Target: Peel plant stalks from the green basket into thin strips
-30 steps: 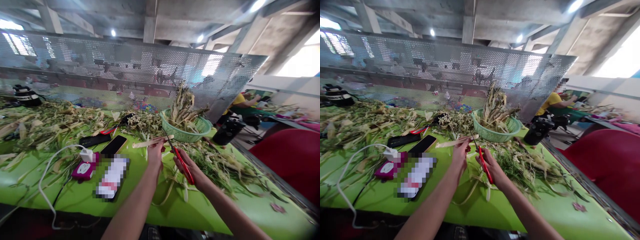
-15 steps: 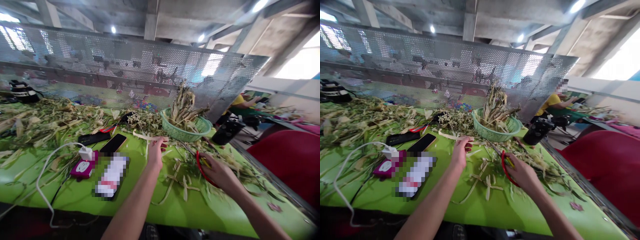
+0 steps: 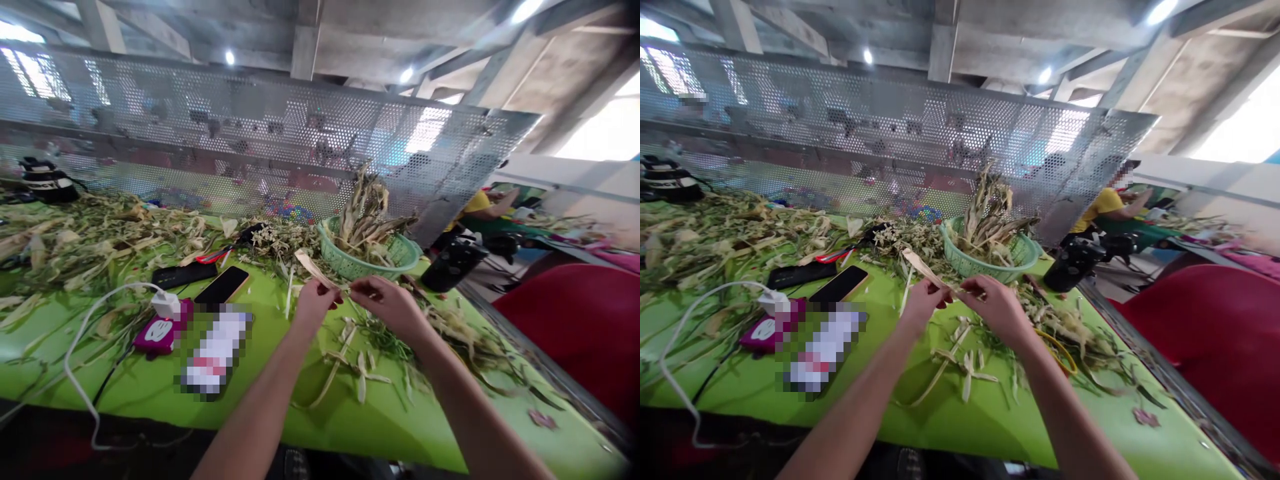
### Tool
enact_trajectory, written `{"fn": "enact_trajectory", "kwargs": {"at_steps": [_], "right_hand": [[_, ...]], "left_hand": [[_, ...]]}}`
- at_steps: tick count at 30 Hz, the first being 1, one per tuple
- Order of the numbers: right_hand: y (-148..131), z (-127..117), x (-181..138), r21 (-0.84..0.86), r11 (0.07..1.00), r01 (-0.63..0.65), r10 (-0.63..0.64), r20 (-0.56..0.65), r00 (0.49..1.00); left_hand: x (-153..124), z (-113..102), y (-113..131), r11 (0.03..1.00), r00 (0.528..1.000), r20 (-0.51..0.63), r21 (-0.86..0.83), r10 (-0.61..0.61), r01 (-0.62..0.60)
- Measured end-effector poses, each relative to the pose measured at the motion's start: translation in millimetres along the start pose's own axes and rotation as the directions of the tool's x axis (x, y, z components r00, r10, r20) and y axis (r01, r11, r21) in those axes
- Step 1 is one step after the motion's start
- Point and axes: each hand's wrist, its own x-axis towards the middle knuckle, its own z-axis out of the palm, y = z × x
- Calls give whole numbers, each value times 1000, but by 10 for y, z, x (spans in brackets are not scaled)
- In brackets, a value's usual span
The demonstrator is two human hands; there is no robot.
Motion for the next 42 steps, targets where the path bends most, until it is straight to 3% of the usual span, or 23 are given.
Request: {"fn": "enact_trajectory", "kwargs": {"at_steps": [3, 7, 10, 13, 18, 22, 25, 30, 37, 42], "right_hand": [[32, 215, 187, 156, 988, -8, 2, 35, 999], [65, 314, 271, 387, 921, -43, -16, 150, 989], [108, 345, 267, 468, 883, -35, -2, 78, 997], [206, 374, 250, 517, 852, -77, 91, -3, 996], [308, 325, 213, 643, 751, -150, 207, -13, 978], [236, 302, 169, 672, 725, -152, 189, 17, 982], [195, 346, 151, 649, 745, -151, 125, 86, 988], [265, 372, 168, 660, 741, -125, 181, -17, 983], [298, 348, 172, 691, 713, -116, 158, 3, 987], [284, 363, 167, 709, 698, -100, 121, 20, 992]], "left_hand": [[33, -34, -37, 983, 996, 68, 172, 59, -70], [59, -77, -64, 933, 991, 120, 347, 61, -100], [44, -82, -43, 935, 990, 101, 329, 101, -129], [20, -73, -28, 941, 985, 112, 300, 128, -156], [8, -59, -73, 965, 986, 157, 247, 49, -87], [3, -49, -103, 977, 987, 159, 208, 13, -47], [-10, -38, -113, 971, 982, 184, 222, 43, -84], [-24, -23, -112, 959, 956, 287, 250, 58, -133], [-30, -15, -106, 955, 975, 223, 285, 18, -82], [-32, -23, -105, 943, 975, 217, 314, 41, -109]]}}
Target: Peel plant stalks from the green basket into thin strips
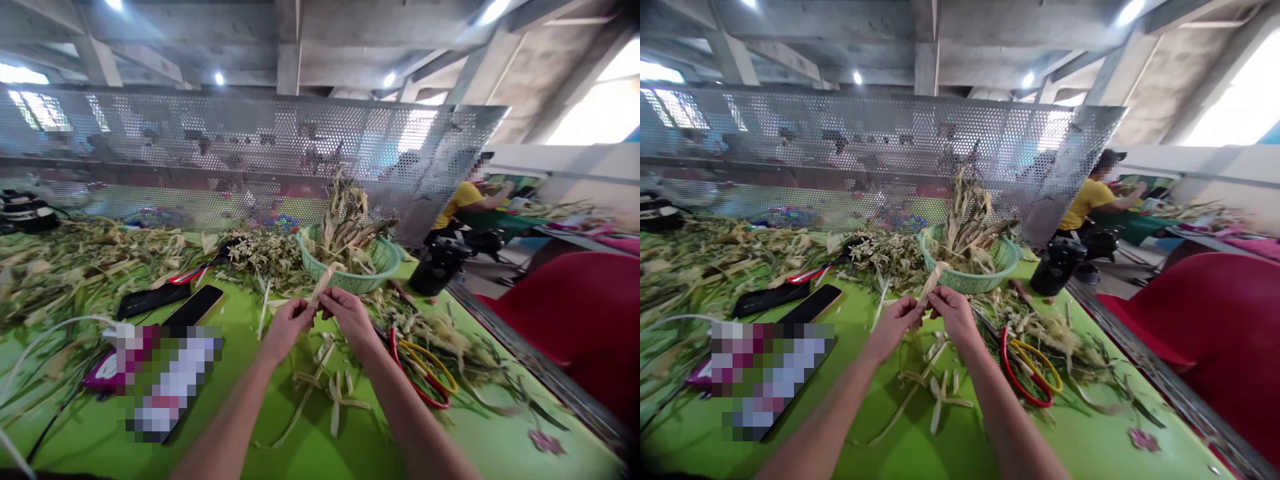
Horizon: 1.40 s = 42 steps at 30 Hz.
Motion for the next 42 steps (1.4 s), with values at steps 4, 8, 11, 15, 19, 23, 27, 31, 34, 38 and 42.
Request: {"fn": "enact_trajectory", "kwargs": {"at_steps": [4, 8, 11, 15, 19, 23, 27, 31, 34, 38, 42], "right_hand": [[-9, 6, -12, 40, 999, -15, 15, -17, 1000], [2, 46, -16, -11, 999, -53, 53, 12, 999], [26, 63, -8, -26, 998, -52, 52, 22, 998], [26, 38, -9, 18, 999, -44, 43, 41, 998], [5, 15, -20, 33, 998, -61, 60, 19, 998], [19, 39, -11, -7, 998, -65, 65, 9, 998], [55, 60, 7, -57, 998, -19, 19, 1, 1000], [99, 55, 28, -180, 983, -23, 13, -56, 998], [125, 54, 67, -220, 974, -58, 46, -59, 997], [108, 55, 85, -243, 965, -95, 73, -95, 993], [91, 60, 79, -230, 966, -114, 93, -99, 991]], "left_hand": [[8, 1, -18, 999, 999, -38, -25, 19, -20], [10, 8, -31, 1000, 997, -70, 19, 23, -21], [17, 13, -41, 1000, 998, -55, -12, 14, -15], [24, 7, -45, 995, 999, -39, -101, 15, -19], [14, -9, -36, 995, 998, -67, -98, 11, -18], [15, -21, -33, 998, 997, -61, -48, 41, -44], [21, -17, -29, 999, 998, -56, -44, 28, -31], [40, -18, -50, 998, 997, -69, -43, 33, -36], [96, -46, -119, 998, 995, -82, -28, 53, -56], [150, -55, -185, 995, 995, -98, -86, 34, -43], [150, -38, -166, 990, 995, -97, -137, 16, -29]]}}
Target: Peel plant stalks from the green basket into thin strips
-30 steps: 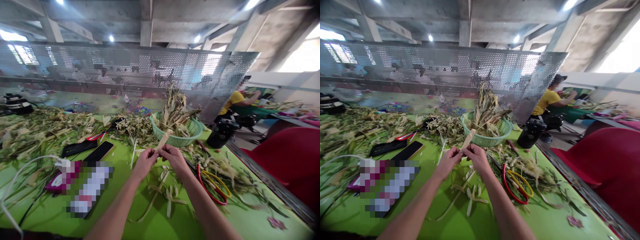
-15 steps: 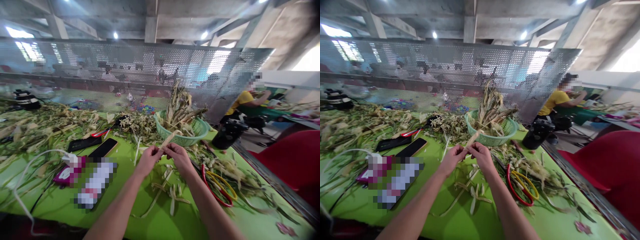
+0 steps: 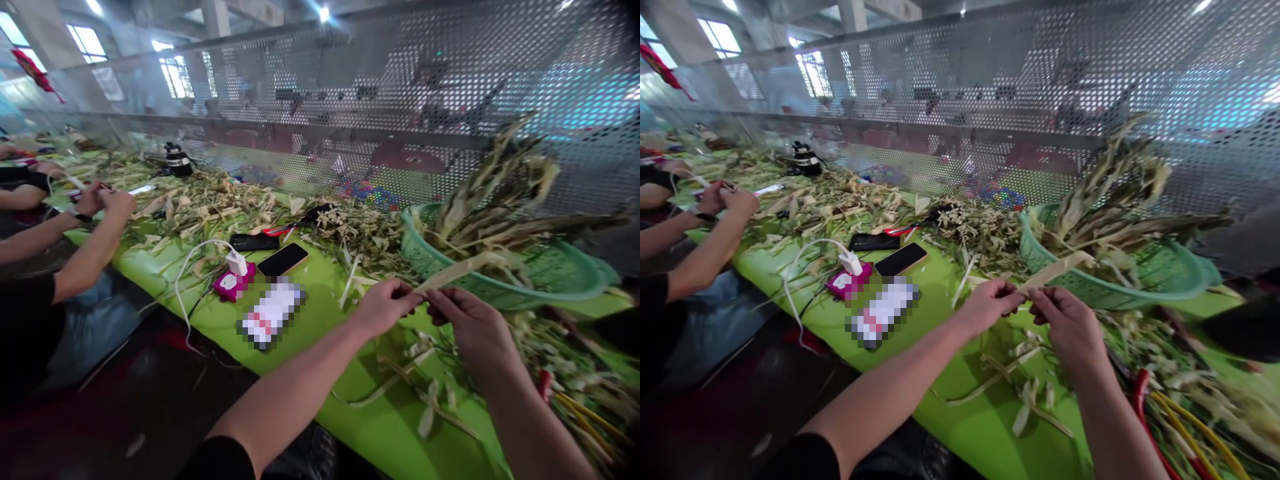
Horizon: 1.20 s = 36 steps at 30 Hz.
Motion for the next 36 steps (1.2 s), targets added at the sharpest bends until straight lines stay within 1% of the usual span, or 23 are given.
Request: {"fn": "enact_trajectory", "kwargs": {"at_steps": [3, 7, 12, 15, 17, 19, 20, 21, 23, 25, 26, 27, 28, 29, 30, 34, 36], "right_hand": [[3, 11, -1, 27, 1000, 3, -4, 25, 1000], [7, 16, -10, 89, 996, 19, -24, 59, 998], [-41, -8, -65, 212, 977, 10, -31, 96, 995], [-80, -69, -97, 318, 947, -40, 6, 107, 994], [-92, -137, -92, 412, 909, -62, 23, 98, 995], [-89, -218, -65, 486, 873, -40, 17, 53, 998], [-83, -259, -48, 497, 868, -14, 7, 16, 1000], [-76, -297, -31, 480, 877, 17, -6, -24, 1000], [-60, -361, -5, 354, 933, 72, -34, -113, 993], [-50, -391, 1, 111, 983, 149, -120, -237, 964], [-51, -390, -5, -32, 981, 193, -194, -285, 939], [-57, -376, -17, -158, 958, 239, -278, -306, 911], [-68, -350, -35, -252, 924, 288, -357, -295, 886], [-82, -312, -58, -307, 890, 338, -419, -253, 872], [-100, -264, -83, -326, 864, 383, -457, -189, 869], [-157, -49, -181, -295, 809, 509, -508, 87, 857], [-157, 29, -208, -282, 792, 541, -511, 180, 841]], "left_hand": [[-24, 12, 27, 1000, 1000, -15, -20, -8, 8], [-56, 34, 76, 1000, 999, -39, 6, -6, 7], [-57, 36, 119, 997, 996, -65, -53, -54, 51], [-50, -2, 100, 994, 984, -150, -62, -95, 86], [-43, -40, 84, 995, 971, -219, -59, -96, 85], [-35, -75, 79, 996, 960, -268, -70, -79, 63], [-31, -88, 81, 995, 957, -281, -88, -74, 51], [-25, -98, 85, 993, 954, -290, -113, -74, 43], [-12, -110, 94, 985, 950, -298, -170, -90, 40], [2, -112, 101, 976, 947, -303, -214, -105, 40], [7, -111, 104, 973, 946, -305, -228, -107, 36], [11, -109, 105, 971, 948, -301, -238, -104, 31], [14, -106, 106, 969, 951, -294, -245, -99, 25], [15, -104, 107, 967, 954, -283, -253, -94, 21], [16, -103, 106, 965, 958, -272, -262, -92, 18], [24, -99, 88, 957, 967, -241, -288, -87, 14], [30, -95, 74, 951, 967, -238, -310, -88, 10]]}}
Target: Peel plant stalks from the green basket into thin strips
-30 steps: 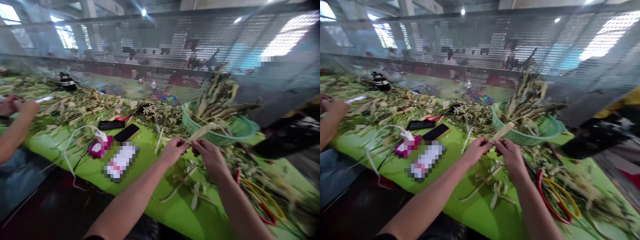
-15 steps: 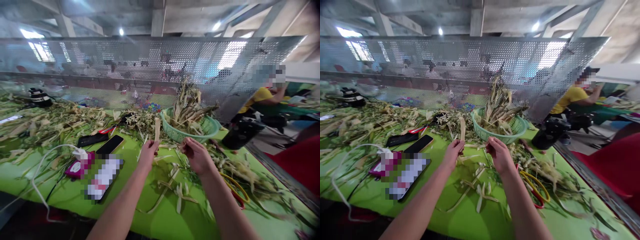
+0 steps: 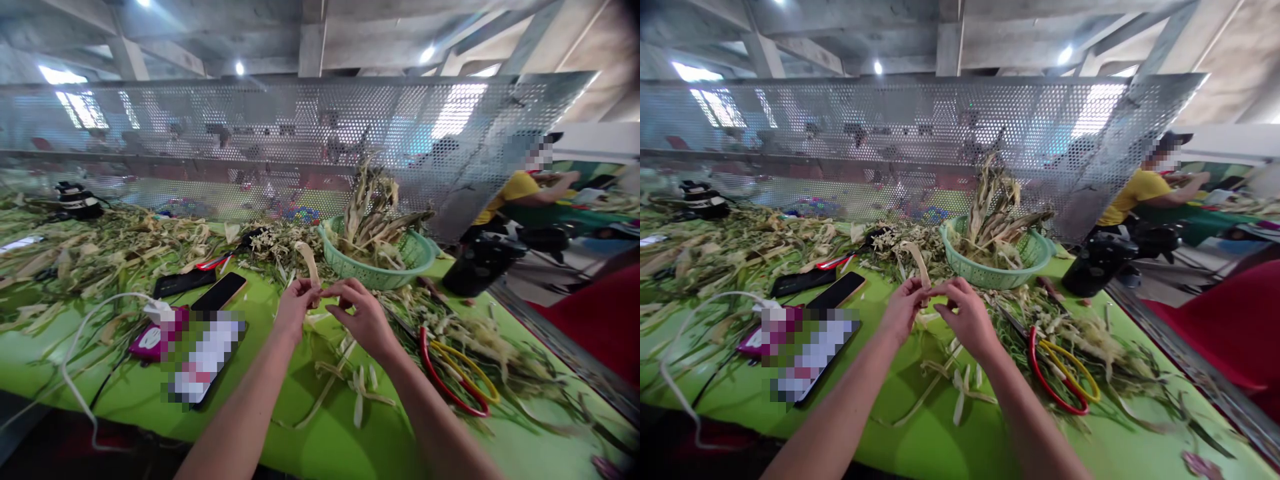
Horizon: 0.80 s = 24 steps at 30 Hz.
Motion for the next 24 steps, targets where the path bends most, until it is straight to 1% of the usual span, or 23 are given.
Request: {"fn": "enact_trajectory", "kwargs": {"at_steps": [2, 5, 10, 15, 17, 21, 24], "right_hand": [[-4, 42, -9, -6, 1000, 11, -11, 40, 999], [20, 51, -16, -30, 1000, 0, 1, 40, 999], [42, 10, -8, -37, 999, -2, 2, -23, 1000], [70, -15, 2, -22, 999, -32, 31, -63, 998], [88, -17, 2, 2, 999, -43, 43, -64, 997], [114, -3, 5, 71, 996, -46, 51, -81, 995], [114, 22, 10, 116, 989, -94, 105, -92, 990]], "left_hand": [[1, 6, -9, 999, 1000, -4, -33, -10, 10], [-12, 19, -6, 997, 999, 2, -63, -38, 38], [-55, 27, 16, 989, 993, 66, -104, -98, 105], [-72, 16, 13, 984, 980, 134, -81, -150, 162], [-66, 15, 13, 985, 981, 125, -73, -148, 158], [-67, 20, 29, 985, 986, 70, -74, -152, 157], [-87, 27, 43, 980, 984, 63, -90, -169, 175]]}}
